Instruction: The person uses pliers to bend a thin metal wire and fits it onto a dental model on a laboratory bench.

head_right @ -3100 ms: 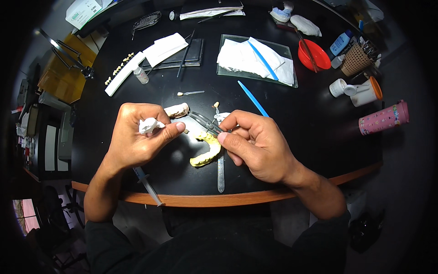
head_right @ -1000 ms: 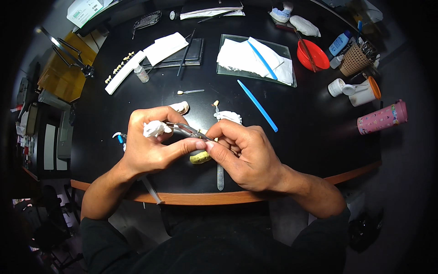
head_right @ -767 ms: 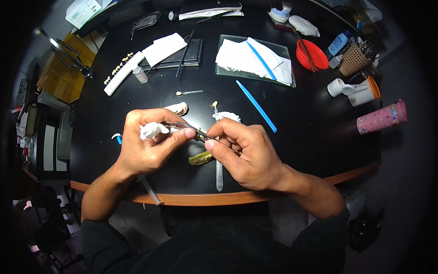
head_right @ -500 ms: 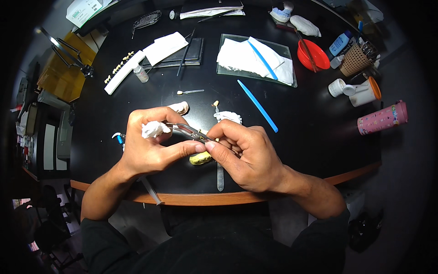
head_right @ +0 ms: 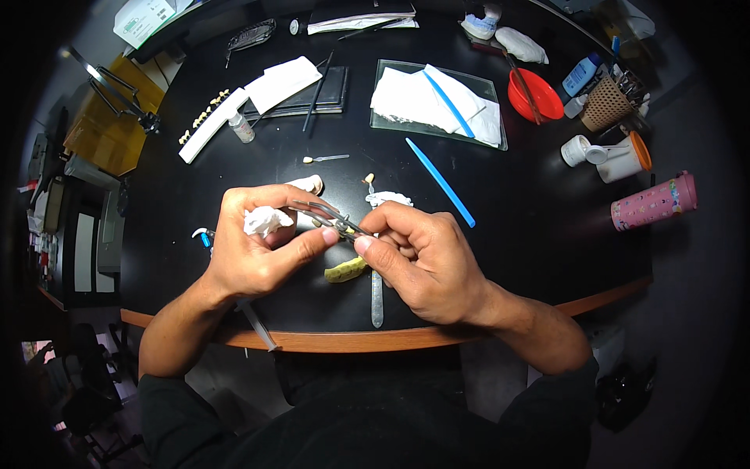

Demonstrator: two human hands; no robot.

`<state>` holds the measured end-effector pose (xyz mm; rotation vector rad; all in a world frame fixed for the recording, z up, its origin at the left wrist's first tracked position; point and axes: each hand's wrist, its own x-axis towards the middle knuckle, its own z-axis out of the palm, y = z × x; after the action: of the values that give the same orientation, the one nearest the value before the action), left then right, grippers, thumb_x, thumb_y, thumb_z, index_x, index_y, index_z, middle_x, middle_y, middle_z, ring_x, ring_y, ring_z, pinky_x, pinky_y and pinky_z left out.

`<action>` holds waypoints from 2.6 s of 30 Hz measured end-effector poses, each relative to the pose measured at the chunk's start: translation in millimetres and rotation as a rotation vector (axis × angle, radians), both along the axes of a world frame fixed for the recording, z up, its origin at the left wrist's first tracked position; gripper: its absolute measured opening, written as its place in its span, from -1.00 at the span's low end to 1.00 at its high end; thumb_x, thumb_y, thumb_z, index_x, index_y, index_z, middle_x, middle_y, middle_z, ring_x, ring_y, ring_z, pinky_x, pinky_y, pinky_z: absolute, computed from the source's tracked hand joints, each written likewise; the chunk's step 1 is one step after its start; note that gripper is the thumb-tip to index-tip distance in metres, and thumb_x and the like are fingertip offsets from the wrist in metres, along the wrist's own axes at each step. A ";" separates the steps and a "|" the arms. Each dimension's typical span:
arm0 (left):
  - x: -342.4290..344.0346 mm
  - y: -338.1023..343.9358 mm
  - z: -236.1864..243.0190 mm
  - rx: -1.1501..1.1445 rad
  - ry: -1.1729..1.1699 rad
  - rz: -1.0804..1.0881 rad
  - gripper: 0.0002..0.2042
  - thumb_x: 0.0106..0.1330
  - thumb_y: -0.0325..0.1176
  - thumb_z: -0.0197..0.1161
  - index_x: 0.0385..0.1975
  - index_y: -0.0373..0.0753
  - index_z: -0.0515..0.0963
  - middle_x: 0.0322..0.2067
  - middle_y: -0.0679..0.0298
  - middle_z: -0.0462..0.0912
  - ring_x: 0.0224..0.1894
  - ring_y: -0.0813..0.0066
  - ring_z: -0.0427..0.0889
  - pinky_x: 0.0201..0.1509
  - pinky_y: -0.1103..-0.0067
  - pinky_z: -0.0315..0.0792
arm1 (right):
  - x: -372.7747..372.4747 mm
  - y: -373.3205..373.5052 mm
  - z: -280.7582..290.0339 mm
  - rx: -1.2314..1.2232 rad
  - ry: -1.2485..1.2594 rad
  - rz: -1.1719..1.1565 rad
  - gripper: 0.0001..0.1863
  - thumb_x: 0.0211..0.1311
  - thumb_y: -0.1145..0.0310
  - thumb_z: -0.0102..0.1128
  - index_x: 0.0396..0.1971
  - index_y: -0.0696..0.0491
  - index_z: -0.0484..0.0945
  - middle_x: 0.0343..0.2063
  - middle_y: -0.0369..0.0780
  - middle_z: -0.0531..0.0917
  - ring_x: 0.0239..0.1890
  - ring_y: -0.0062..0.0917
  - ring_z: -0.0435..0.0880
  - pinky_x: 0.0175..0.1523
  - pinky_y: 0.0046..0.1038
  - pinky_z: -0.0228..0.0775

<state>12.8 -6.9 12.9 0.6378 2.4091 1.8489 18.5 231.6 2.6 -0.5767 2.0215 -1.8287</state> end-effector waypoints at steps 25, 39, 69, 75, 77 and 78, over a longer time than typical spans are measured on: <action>-1.6 2.3 -9.2 0.075 -0.181 -0.057 -0.82 0.22 -0.41 0.57 -0.28 -0.34 0.72 -0.50 0.38 0.70 -0.50 0.82 0.51 -0.48 0.75 0.30 | 0.7 -1.4 1.9 0.068 0.205 0.030 -0.89 0.46 0.49 0.22 -0.26 0.23 0.61 -0.72 -0.44 0.43 -0.66 -0.90 0.31 -0.56 -0.62 0.03; -1.0 4.8 -8.2 0.035 -0.063 -0.047 -0.81 0.23 -0.50 0.53 -0.25 -0.37 0.66 -0.52 0.42 0.63 -0.57 0.89 0.34 -0.54 0.75 0.10 | 1.4 -0.7 0.1 0.054 0.195 0.006 -0.89 0.46 0.49 0.22 -0.28 0.22 0.61 -0.73 -0.44 0.43 -0.66 -0.89 0.30 -0.56 -0.61 0.03; 0.7 6.0 -7.2 0.112 -0.142 -0.083 -0.84 0.34 -0.53 0.39 -0.15 -0.43 0.65 -0.50 0.40 0.64 -0.50 0.83 0.48 -0.45 0.77 0.26 | -0.4 -2.5 0.0 0.040 0.211 0.008 -0.88 0.46 0.49 0.19 -0.29 0.23 0.62 -0.72 -0.41 0.47 -0.67 -0.86 0.36 -0.57 -0.60 0.08; -1.3 0.8 -5.2 0.143 -0.163 -0.126 -0.83 0.32 -0.59 0.32 -0.13 -0.45 0.62 -0.49 0.39 0.63 -0.50 0.82 0.49 -0.45 0.78 0.28 | -0.3 -1.6 1.5 0.060 0.154 -0.006 -0.85 0.48 0.48 0.18 -0.28 0.24 0.62 -0.72 -0.40 0.48 -0.66 -0.86 0.37 -0.57 -0.60 0.09; -0.5 3.0 -8.0 0.116 -0.139 -0.110 -0.84 0.29 -0.59 0.38 -0.18 -0.43 0.60 -0.47 0.37 0.64 -0.50 0.82 0.53 -0.47 0.78 0.31 | -0.8 -0.8 0.1 0.062 0.157 -0.005 -0.85 0.48 0.47 0.18 -0.28 0.24 0.63 -0.72 -0.40 0.47 -0.66 -0.86 0.36 -0.57 -0.60 0.08; 0.2 3.8 -8.6 0.115 -0.141 -0.109 -0.84 0.29 -0.59 0.38 -0.18 -0.43 0.60 -0.47 0.37 0.64 -0.50 0.82 0.53 -0.47 0.78 0.31 | -0.9 -0.9 -0.8 0.065 0.162 -0.006 -0.85 0.48 0.47 0.18 -0.28 0.24 0.63 -0.73 -0.40 0.47 -0.67 -0.85 0.36 -0.57 -0.60 0.07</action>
<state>13.0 -3.1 4.4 0.6100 2.1507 1.9292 17.5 230.6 1.8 -0.7218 2.1801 -1.7634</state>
